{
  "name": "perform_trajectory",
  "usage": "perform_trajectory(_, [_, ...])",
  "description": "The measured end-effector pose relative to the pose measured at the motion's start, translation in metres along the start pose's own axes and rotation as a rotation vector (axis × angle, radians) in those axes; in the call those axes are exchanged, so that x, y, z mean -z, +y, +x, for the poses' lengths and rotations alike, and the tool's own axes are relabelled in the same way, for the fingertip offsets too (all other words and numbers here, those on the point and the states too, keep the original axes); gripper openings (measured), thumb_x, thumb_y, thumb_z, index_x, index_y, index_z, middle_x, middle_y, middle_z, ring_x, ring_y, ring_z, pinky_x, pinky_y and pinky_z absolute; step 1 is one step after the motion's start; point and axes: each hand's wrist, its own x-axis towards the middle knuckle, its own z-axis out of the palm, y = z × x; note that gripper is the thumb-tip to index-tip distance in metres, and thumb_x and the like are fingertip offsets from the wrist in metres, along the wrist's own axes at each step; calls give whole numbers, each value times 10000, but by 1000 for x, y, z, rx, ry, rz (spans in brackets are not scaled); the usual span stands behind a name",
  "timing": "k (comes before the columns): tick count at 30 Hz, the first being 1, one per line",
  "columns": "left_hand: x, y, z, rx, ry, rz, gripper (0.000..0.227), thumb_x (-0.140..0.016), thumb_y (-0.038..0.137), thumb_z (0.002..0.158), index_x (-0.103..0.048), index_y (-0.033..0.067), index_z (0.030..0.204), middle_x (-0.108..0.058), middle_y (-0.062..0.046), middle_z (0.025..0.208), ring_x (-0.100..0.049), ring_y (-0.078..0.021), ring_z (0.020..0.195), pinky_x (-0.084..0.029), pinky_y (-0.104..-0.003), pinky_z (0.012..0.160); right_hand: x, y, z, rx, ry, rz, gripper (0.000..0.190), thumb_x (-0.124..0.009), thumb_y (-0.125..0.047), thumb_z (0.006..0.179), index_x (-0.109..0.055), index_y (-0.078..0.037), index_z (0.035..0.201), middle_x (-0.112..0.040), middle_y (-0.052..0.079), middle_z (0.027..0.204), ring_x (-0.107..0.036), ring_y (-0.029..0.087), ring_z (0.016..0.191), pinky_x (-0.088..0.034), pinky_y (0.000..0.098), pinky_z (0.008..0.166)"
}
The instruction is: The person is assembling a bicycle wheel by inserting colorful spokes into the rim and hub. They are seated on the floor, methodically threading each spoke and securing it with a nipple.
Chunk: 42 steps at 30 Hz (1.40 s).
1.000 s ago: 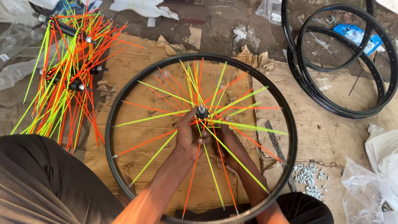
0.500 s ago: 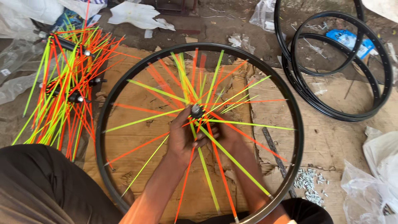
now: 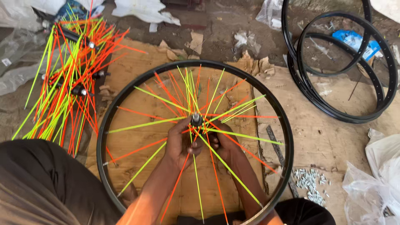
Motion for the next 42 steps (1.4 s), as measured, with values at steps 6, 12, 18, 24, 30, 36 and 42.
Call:
perform_trajectory(6, [-28, -3, -7, -107, 172, 56, 230, -609, 349, 933, -646, 156, 1052, -686, -4, 881, -445, -115, 395, -310, -203, 302, -15, -35, -25, 223, -147, 21, 397, -544, -136, 972, -583, -124, 1368, -608, -19, 793, -364, 12, 463, -273, 186, 386])
perform_trajectory(12, [-69, 20, -5, -192, -21, -68, 308, -594, 365, 990, -636, 89, 1121, -596, -100, 855, -523, -140, 403, -381, -246, 317, -57, -95, -40, 470, -257, -100, 396, -567, -88, 968, -556, -73, 1364, -644, 11, 844, -389, 36, 467, -285, 205, 394])
perform_trajectory(18, [-61, 40, 37, -329, 54, -48, 230, -563, 337, 948, -625, 140, 1051, -725, -63, 881, -491, -133, 352, -355, -231, 291, -54, -112, 23, 472, -301, -114, 209, -626, -111, 961, -655, -69, 1164, -575, -20, 711, -354, 34, 444, -259, 213, 382])
perform_trajectory(24, [-19, 42, 133, -389, 60, -100, 244, -670, 374, 970, -639, 138, 1022, -568, 8, 745, -448, -116, 409, -338, -269, 344, 30, -74, 117, 244, -280, 69, 116, -661, -147, 1023, -627, -37, 1012, -502, -39, 685, -383, 45, 519, -309, 216, 447])
perform_trajectory(30, [-16, 12, 146, -495, 377, 12, 369, -828, 220, 852, -577, 121, 1105, -552, 24, 751, -476, -66, 494, -310, -259, 365, 102, -60, 134, 171, -204, 174, 213, -656, -184, 995, -689, 2, 1093, -554, -28, 707, -401, 40, 522, -347, 189, 449])
perform_trajectory(36, [-10, 4, 97, -481, 359, 156, 457, -847, 105, 792, -548, 79, 1136, -611, -56, 802, -540, -108, 521, -402, -248, 402, 122, -87, 78, 120, -155, 295, 254, -558, -178, 1068, -655, -23, 1244, -751, 58, 1066, -516, 63, 624, -424, 156, 504])
perform_trajectory(42, [16, 28, 56, -17, 157, -4, 182, -692, 43, 910, -617, 22, 1075, -711, -67, 994, -649, -106, 722, -562, -207, 612, 88, -63, -67, 100, 338, 89, 604, -376, -570, 1012, -614, -27, 1129, -700, 160, 946, -590, 184, 706, -503, 276, 616])
